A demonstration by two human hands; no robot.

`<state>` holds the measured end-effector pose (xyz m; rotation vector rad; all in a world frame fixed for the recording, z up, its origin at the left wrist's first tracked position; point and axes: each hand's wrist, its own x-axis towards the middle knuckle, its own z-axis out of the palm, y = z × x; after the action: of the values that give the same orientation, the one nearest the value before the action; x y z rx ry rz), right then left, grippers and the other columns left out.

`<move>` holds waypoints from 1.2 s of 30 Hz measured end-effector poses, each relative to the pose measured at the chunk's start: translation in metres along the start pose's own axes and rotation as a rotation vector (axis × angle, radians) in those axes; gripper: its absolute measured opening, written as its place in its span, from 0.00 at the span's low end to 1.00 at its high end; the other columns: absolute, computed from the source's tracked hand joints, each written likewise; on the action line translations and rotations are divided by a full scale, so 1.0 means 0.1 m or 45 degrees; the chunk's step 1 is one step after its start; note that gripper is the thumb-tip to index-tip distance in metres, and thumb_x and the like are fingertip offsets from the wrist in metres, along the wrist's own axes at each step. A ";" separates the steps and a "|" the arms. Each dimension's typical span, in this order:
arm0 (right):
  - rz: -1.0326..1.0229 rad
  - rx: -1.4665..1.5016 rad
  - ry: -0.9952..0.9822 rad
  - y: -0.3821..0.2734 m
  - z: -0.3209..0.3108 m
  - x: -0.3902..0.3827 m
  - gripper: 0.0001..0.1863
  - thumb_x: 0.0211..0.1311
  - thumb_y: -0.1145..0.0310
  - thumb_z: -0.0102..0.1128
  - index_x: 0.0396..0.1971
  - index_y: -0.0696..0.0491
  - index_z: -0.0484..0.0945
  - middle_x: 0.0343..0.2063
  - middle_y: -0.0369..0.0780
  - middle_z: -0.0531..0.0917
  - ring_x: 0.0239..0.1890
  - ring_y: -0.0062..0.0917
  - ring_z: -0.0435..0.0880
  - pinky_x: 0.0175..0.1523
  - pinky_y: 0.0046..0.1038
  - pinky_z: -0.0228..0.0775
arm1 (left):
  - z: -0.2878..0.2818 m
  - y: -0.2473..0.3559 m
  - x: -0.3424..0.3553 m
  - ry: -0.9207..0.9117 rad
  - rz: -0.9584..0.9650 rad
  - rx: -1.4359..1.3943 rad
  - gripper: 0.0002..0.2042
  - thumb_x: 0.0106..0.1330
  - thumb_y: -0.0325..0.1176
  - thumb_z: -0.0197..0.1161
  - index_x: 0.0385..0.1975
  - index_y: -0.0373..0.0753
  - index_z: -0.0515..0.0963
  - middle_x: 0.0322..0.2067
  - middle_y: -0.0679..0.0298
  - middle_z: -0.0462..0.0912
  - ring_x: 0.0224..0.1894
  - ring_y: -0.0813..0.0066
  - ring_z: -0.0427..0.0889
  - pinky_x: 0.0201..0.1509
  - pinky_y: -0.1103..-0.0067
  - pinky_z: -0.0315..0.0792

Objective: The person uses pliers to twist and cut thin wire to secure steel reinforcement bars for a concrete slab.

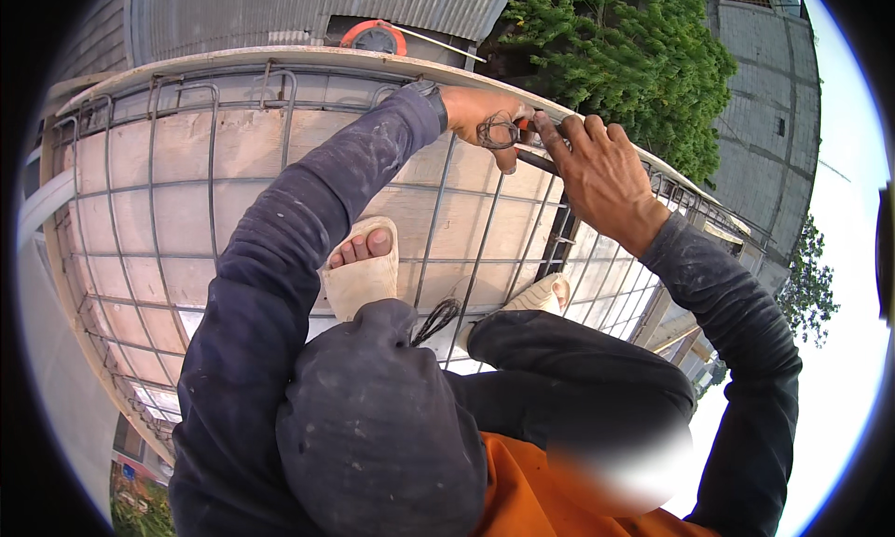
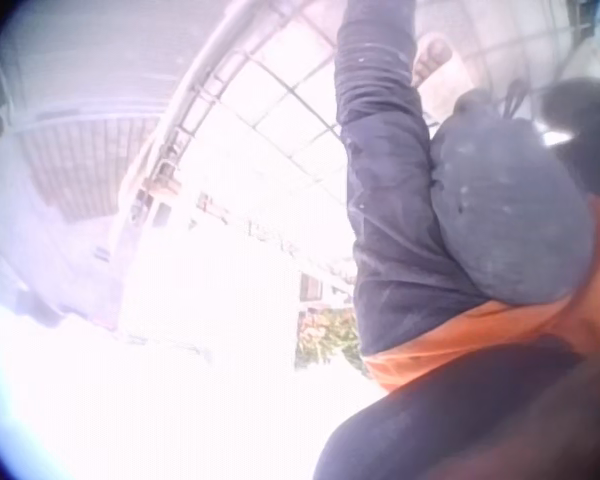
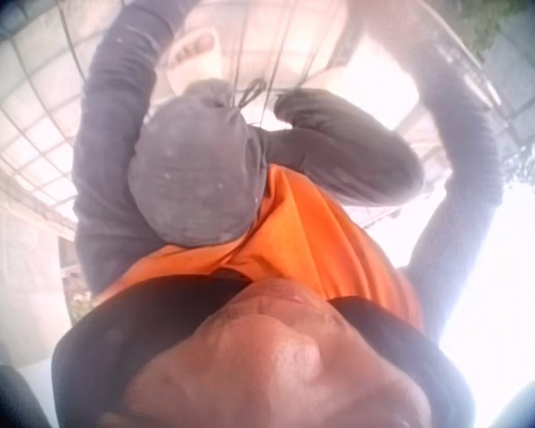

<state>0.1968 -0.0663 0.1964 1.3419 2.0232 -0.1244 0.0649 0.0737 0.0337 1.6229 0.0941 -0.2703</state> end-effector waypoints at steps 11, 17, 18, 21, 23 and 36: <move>0.344 1.345 -0.715 0.08 -0.26 0.26 0.22 0.74 0.64 0.53 0.55 0.68 0.78 0.34 0.52 0.87 0.33 0.40 0.91 0.39 0.39 0.86 | 0.55 -0.16 -0.80 1.161 0.229 -0.254 0.27 0.70 0.31 0.63 0.70 0.39 0.72 0.58 0.63 0.84 0.65 0.60 0.79 0.76 0.65 0.67; 0.777 2.456 -0.896 0.24 -0.20 0.21 0.20 0.80 0.59 0.55 0.46 0.65 0.79 0.29 0.47 0.87 0.24 0.29 0.89 0.24 0.29 0.84 | 1.16 0.05 -0.20 1.303 0.469 0.573 0.37 0.61 0.33 0.74 0.73 0.47 0.68 0.53 0.61 0.81 0.61 0.57 0.79 0.72 0.58 0.67; 0.707 2.281 -0.917 0.26 -0.30 0.24 0.26 0.75 0.53 0.63 0.49 0.66 0.79 0.29 0.49 0.87 0.26 0.33 0.90 0.31 0.35 0.86 | 1.07 0.00 -0.10 1.247 0.437 0.580 0.36 0.61 0.33 0.74 0.71 0.46 0.69 0.51 0.61 0.81 0.59 0.58 0.80 0.69 0.58 0.69; 0.135 1.139 -0.222 0.22 -0.30 0.23 0.34 0.69 0.46 0.70 0.52 0.68 0.78 0.29 0.51 0.88 0.30 0.40 0.91 0.40 0.41 0.85 | 0.89 -0.07 -0.04 1.094 0.406 0.498 0.24 0.61 0.30 0.72 0.58 0.40 0.74 0.43 0.58 0.81 0.51 0.53 0.81 0.59 0.58 0.72; 0.079 0.636 -0.156 0.09 -0.31 0.18 0.34 0.67 0.47 0.70 0.52 0.67 0.79 0.36 0.50 0.86 0.39 0.41 0.90 0.44 0.41 0.84 | 0.75 -0.02 -0.03 0.907 0.306 0.391 0.21 0.59 0.29 0.71 0.52 0.38 0.75 0.44 0.54 0.84 0.53 0.50 0.83 0.61 0.57 0.73; 0.571 1.666 -0.915 0.22 -0.30 0.29 0.32 0.79 0.43 0.55 0.36 0.63 0.81 0.23 0.40 0.84 0.26 0.25 0.89 0.24 0.28 0.87 | 0.91 0.13 -0.37 0.952 -0.104 0.741 0.27 0.60 0.32 0.73 0.61 0.37 0.75 0.52 0.58 0.81 0.57 0.61 0.81 0.60 0.62 0.72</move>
<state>0.1935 -0.0209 0.2085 1.9957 0.8625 -1.6497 0.0214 -0.0140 0.0506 2.2315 0.7051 0.2924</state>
